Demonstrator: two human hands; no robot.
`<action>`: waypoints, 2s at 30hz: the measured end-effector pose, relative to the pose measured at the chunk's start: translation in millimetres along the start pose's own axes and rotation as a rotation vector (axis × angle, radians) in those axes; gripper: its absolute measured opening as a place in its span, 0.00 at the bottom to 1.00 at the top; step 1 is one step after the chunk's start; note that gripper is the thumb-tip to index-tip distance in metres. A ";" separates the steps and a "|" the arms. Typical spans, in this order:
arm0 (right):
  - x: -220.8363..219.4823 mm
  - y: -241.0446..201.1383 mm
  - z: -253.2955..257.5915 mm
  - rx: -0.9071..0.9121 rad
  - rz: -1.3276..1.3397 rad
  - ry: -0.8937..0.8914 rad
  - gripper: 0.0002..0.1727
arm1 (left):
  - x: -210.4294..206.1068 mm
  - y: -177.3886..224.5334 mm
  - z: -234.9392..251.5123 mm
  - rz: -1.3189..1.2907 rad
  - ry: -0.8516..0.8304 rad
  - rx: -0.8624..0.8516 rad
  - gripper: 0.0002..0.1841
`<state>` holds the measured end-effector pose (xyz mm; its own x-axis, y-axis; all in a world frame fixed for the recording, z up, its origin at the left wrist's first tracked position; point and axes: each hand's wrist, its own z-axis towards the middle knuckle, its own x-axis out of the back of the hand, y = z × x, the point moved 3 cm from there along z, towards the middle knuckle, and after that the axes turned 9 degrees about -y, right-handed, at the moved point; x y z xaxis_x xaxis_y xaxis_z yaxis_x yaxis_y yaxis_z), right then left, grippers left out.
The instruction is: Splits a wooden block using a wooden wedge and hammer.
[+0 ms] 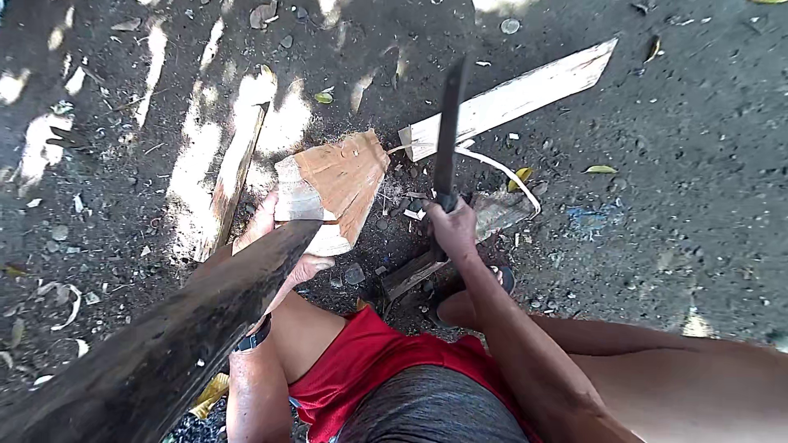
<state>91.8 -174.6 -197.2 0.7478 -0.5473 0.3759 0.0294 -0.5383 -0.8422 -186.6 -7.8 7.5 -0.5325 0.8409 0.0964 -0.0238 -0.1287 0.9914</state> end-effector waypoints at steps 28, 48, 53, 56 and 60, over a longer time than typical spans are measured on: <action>-68.7 55.1 95.0 -0.361 -0.441 -0.354 0.32 | 24.8 -8.4 -17.4 -0.014 0.050 0.003 0.52; -65.3 81.6 77.9 -0.283 -0.204 -0.262 0.30 | 19.9 -3.1 -5.2 0.072 0.089 -0.035 0.52; -45.9 63.5 35.4 -0.088 -0.118 -0.124 0.31 | 3.4 2.9 3.2 0.058 0.079 -0.031 0.51; -33.9 42.8 27.7 -0.019 0.058 0.042 0.32 | -2.7 2.4 5.3 0.044 0.051 -0.048 0.54; -12.3 19.4 31.9 0.033 0.434 0.284 0.26 | -6.3 -4.0 1.5 -0.018 0.004 -0.083 0.55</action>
<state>104.3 -157.8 -230.5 0.4866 -0.8704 0.0752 -0.2193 -0.2051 -0.9539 -181.9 -11.8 3.0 -0.5348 0.8414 0.0776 -0.1038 -0.1566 0.9822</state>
